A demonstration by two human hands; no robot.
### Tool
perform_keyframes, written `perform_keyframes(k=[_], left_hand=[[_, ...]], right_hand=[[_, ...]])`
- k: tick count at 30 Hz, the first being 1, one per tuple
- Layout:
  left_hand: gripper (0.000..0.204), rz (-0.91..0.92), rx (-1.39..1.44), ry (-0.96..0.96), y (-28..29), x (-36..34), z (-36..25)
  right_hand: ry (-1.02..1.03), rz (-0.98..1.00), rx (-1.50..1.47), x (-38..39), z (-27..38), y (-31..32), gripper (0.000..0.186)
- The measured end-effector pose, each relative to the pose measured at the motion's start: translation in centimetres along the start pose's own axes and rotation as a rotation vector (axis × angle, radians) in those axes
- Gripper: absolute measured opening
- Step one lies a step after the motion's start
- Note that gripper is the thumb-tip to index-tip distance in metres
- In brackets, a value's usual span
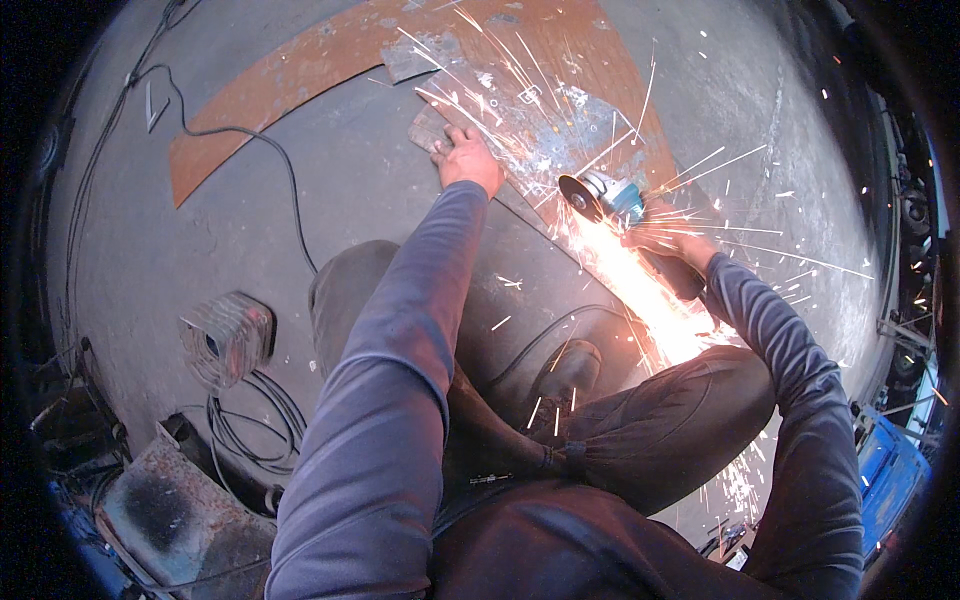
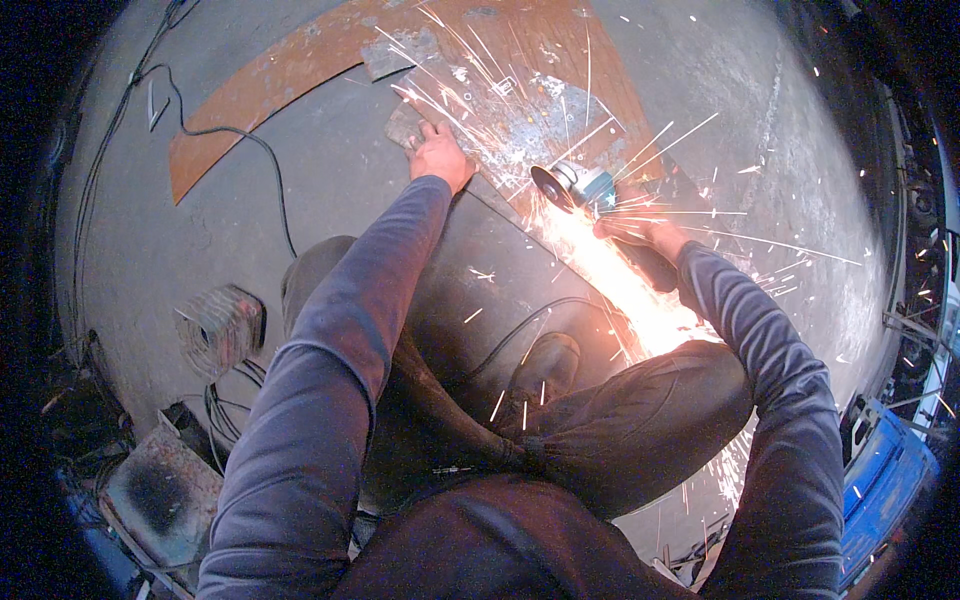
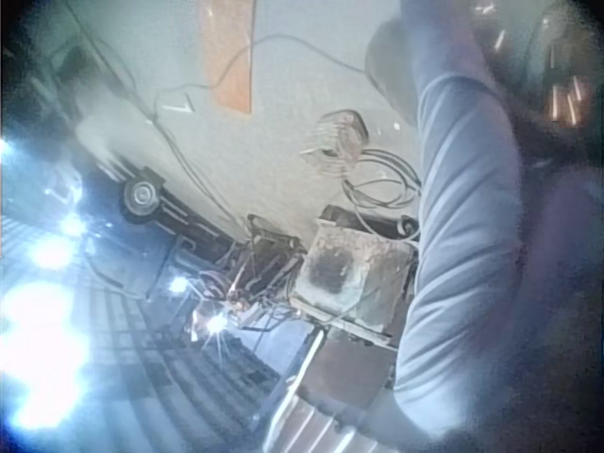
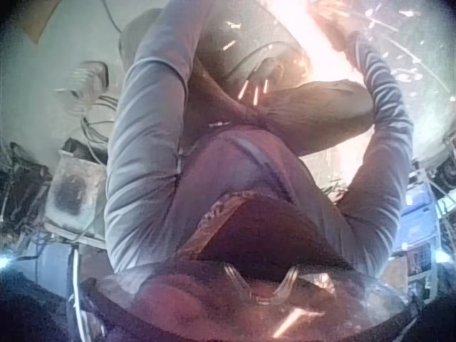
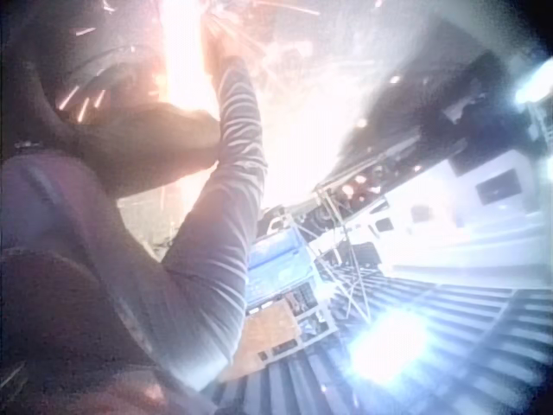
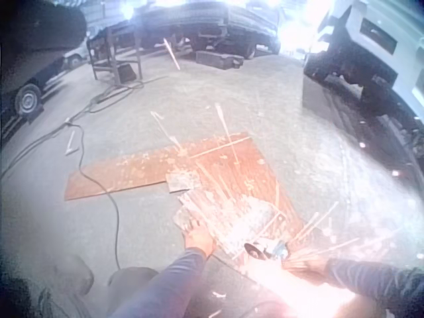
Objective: The person uses an angle grinder to cut a large sheet of rusty metal on the floor. They follow marked lines, reposition the sheet, and remove cut pieces as they progress.
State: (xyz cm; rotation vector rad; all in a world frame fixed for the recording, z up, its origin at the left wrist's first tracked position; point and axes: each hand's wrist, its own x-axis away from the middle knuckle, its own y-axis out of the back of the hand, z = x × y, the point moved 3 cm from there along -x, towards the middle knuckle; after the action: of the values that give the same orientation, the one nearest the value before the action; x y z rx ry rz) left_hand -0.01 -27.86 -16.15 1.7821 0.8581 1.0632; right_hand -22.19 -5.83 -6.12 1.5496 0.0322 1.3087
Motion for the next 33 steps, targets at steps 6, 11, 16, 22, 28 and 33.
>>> perform_keyframes(k=[6,11,16,22,28,33], left_hand=[[0.085,0.058,-0.044,0.001,0.4,-0.2,0.2],[0.09,0.071,-0.051,0.0,0.7,0.1,-0.1],[0.085,-0.003,-0.011,-0.005,0.6,0.2,0.1],[0.087,0.008,-0.016,-0.006,0.3,0.0,0.6],[0.091,0.032,0.0,-0.002,0.8,0.1,0.0],[0.088,0.057,-0.006,0.004,0.8,0.0,0.2]], right_hand=[[0.035,-0.039,-0.009,-0.2,0.4,0.0,0.081],[0.096,-0.041,-0.068,-0.6,-0.1,-0.2,0.08],[0.037,-0.044,-0.014,-0.9,0.0,-0.2,0.078],[0.145,-0.031,-0.055,-0.7,0.5,0.1,0.081],[0.088,-0.058,-0.031,-1.3,-0.2,-0.3,0.082],[0.132,-0.069,0.001,-1.8,-0.4,-0.7,0.081]])
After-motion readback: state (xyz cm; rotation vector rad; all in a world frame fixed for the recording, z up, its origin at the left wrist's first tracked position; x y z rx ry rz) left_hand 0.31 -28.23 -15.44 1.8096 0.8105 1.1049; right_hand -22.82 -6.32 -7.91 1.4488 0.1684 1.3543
